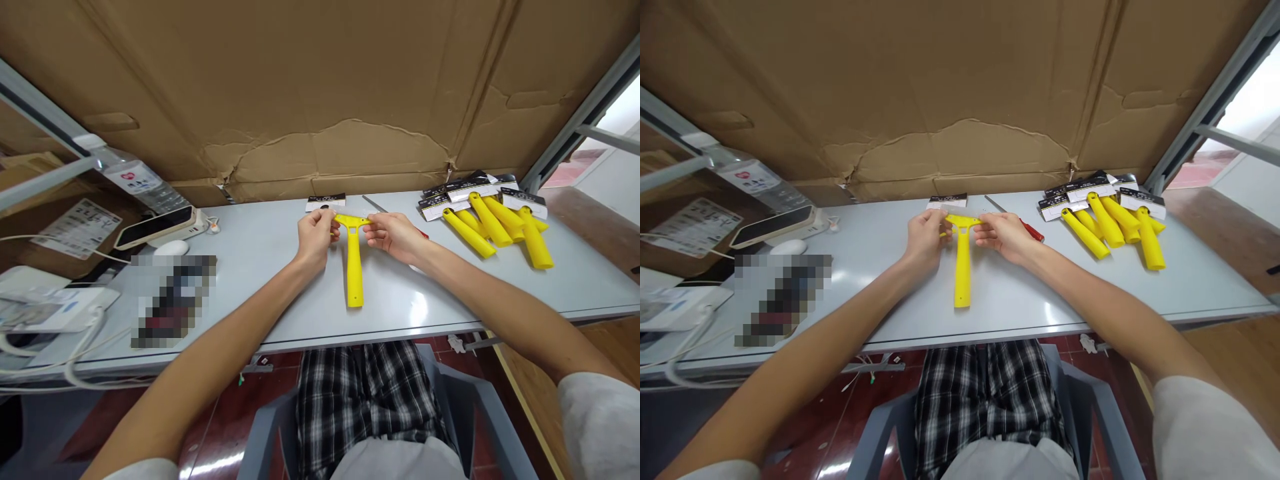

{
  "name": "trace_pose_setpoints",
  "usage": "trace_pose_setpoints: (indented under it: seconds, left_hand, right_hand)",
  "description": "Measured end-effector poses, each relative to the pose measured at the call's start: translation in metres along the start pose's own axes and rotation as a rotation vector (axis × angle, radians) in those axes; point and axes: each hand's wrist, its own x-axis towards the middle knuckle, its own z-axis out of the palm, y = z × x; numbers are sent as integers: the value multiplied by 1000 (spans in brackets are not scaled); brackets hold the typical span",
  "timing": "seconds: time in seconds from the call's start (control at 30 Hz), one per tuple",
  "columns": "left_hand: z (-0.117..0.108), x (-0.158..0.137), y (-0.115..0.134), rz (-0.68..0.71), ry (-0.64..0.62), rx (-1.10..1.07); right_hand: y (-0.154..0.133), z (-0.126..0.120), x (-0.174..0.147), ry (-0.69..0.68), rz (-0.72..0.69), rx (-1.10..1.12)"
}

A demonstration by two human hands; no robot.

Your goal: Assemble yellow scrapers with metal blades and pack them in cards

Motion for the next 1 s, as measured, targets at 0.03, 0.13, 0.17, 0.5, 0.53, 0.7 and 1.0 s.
trace_pose_setpoints:
  seconds: [0.03, 0.13, 0.17, 0.5, 0.53, 0.7, 1.0]
  left_hand:
    - [0, 0, 0, 7, 0, -1]
    - [0, 1, 1, 4, -8, 7]
    - [0, 1, 1, -5, -18, 7]
    - [1, -1, 3, -52, -137, -63]
    - [1, -1, 3, -48, -135, -61]
    - [2, -2, 6, -27, -97, -63]
    - [-1, 1, 8, 31, -67, -47]
  right_hand:
    - [-1, 1, 0, 9, 7, 4]
    - [-1, 1, 0, 26, 7, -4]
    - [-1, 1, 1, 27, 1, -12]
    - [-1, 0, 1, 47, -11, -62]
    - [-1, 0, 2, 51, -13, -63]
    - [0, -1, 0, 37, -29, -71]
    - [-7, 1, -5, 29, 27, -110]
